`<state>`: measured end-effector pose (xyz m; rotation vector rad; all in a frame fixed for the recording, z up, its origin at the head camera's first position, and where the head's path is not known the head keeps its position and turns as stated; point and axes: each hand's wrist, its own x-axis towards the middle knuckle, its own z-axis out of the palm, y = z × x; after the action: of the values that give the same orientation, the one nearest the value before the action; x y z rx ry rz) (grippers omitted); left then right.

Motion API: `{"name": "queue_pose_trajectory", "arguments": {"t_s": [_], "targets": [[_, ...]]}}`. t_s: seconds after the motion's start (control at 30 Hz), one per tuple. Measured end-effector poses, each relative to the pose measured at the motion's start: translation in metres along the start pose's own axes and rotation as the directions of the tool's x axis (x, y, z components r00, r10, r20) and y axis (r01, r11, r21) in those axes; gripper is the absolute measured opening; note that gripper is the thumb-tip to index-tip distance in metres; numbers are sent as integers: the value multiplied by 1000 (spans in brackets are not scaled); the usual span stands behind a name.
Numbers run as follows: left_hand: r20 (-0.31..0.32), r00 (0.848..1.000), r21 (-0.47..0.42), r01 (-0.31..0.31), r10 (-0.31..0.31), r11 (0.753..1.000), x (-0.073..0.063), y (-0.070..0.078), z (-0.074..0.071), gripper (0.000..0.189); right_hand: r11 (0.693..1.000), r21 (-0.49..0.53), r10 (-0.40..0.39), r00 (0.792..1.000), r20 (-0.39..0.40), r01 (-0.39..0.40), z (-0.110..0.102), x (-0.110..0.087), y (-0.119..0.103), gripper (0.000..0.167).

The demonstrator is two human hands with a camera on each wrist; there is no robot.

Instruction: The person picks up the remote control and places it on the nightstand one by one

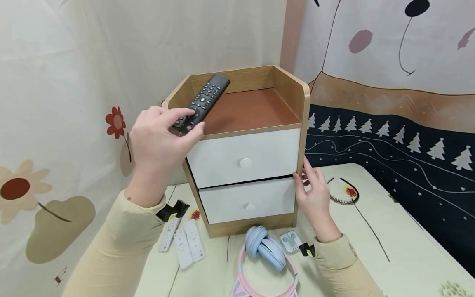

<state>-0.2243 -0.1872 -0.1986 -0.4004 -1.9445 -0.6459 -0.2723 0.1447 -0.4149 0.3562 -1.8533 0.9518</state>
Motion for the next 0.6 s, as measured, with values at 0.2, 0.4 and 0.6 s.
{"name": "queue_pose_trajectory", "arguments": {"t_s": [0.2, 0.4, 0.6], "targets": [[156, 978, 155, 115, -139, 981, 4, 8, 13, 30, 1000, 0, -4, 1000, -8, 4, 0, -1, 3, 58], [270, 931, 268, 171, -245, 948, 9, 13, 20, 30, 1000, 3, -13, 1000, -14, 13, 2, 0, 5, 58], [365, 893, 278, 166, -264, 946, 17, 11, 31, 29, 1000, 2, -9, 1000, -10, 9, 4, -1, 7, 58]]}}
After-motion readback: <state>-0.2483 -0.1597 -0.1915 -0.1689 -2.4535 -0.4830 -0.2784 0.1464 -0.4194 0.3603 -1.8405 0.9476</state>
